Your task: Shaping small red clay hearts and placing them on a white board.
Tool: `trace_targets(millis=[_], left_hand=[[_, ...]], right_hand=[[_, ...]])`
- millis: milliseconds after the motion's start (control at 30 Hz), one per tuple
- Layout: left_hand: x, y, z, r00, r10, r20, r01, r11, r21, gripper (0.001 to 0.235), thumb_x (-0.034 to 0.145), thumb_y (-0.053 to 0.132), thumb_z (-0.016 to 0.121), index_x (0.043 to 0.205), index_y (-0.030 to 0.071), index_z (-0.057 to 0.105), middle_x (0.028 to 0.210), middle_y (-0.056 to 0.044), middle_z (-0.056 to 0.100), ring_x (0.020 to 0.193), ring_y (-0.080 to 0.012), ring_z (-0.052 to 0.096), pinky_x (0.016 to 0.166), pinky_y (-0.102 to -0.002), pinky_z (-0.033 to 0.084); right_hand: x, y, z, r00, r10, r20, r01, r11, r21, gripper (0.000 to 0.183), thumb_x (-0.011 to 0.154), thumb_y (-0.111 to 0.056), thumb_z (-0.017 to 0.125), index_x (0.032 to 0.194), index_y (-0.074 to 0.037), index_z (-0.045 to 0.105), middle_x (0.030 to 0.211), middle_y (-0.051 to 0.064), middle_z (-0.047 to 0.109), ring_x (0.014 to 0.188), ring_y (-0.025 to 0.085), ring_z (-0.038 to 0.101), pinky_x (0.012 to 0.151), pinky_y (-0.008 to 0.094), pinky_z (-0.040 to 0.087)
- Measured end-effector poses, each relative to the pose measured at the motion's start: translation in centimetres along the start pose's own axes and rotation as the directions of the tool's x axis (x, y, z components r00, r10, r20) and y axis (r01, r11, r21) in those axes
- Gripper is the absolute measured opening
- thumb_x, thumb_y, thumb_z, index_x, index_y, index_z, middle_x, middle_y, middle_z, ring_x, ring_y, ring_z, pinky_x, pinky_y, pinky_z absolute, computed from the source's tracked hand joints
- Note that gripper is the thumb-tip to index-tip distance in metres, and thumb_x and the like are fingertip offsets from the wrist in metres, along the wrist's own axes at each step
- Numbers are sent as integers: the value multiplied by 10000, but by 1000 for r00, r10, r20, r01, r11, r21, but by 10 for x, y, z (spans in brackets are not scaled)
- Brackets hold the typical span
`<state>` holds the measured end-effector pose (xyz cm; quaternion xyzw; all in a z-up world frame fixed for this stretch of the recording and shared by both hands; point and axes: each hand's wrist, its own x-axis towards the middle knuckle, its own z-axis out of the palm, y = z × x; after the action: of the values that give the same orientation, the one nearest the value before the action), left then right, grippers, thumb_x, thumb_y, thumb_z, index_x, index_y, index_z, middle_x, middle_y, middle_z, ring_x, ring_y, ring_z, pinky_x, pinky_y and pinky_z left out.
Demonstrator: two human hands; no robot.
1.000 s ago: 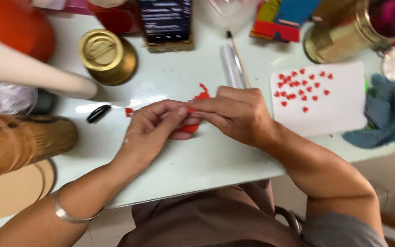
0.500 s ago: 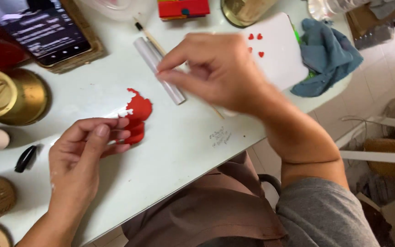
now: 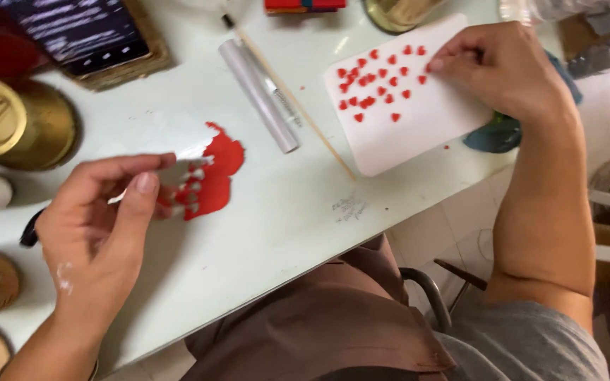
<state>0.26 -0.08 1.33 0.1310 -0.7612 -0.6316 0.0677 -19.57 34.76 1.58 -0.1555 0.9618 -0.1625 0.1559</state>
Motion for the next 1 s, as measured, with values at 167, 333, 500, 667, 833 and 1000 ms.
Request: trace_targets(millis=[167,333,500,667,833,1000], left_hand=[[4,2,-14,993,108,-41,-98,976,196,137,934,53,528,1029,-33,578,997,-118,620,843,-134,574,614,-204,523],[10,-6,-27,936,327,134,-349,800,489,130,873,57,634,993,15,610,917,-104,514,665,-191,513,607,-306,416],[13,-18,-34,951,208,227,-302,771,561,150,849,134,602,980,64,582,860,-73,512,723,-232,537,584,-381,398],[17,-26,-33,963,98,251,-229,789,570,174,818,210,635,962,119,601,841,-23,551,750,-222,551,503,-391,404],[22,-37,-35,956,21,293,-195,791,580,194,765,280,691,919,200,605,798,32,548,731,-205,543,543,-391,410],[24,-37,-37,953,31,302,-202,807,554,160,742,247,708,870,212,619,790,46,546,661,-152,532,514,-343,392]], right_hand=[[14,46,30,995,-86,-43,87,996,27,140,954,-199,734,982,-83,662,784,-1,555,721,70,409,598,246,290],[1,53,45,976,18,-219,17,987,159,191,1181,-108,594,1145,-70,410,908,28,353,794,137,337,729,280,277],[-19,-56,34,967,-241,78,191,897,399,159,982,71,470,1133,33,439,1111,156,494,831,193,492,706,269,441],[-17,-150,36,763,-530,370,318,806,499,310,857,36,395,1151,62,488,1051,159,591,915,203,666,843,267,557],[-16,-195,52,848,-510,142,430,820,378,204,852,10,662,995,22,516,832,81,668,767,107,664,675,174,510],[-16,-222,59,657,-753,29,695,620,365,101,829,63,714,891,65,633,913,188,643,775,204,608,636,242,455]])
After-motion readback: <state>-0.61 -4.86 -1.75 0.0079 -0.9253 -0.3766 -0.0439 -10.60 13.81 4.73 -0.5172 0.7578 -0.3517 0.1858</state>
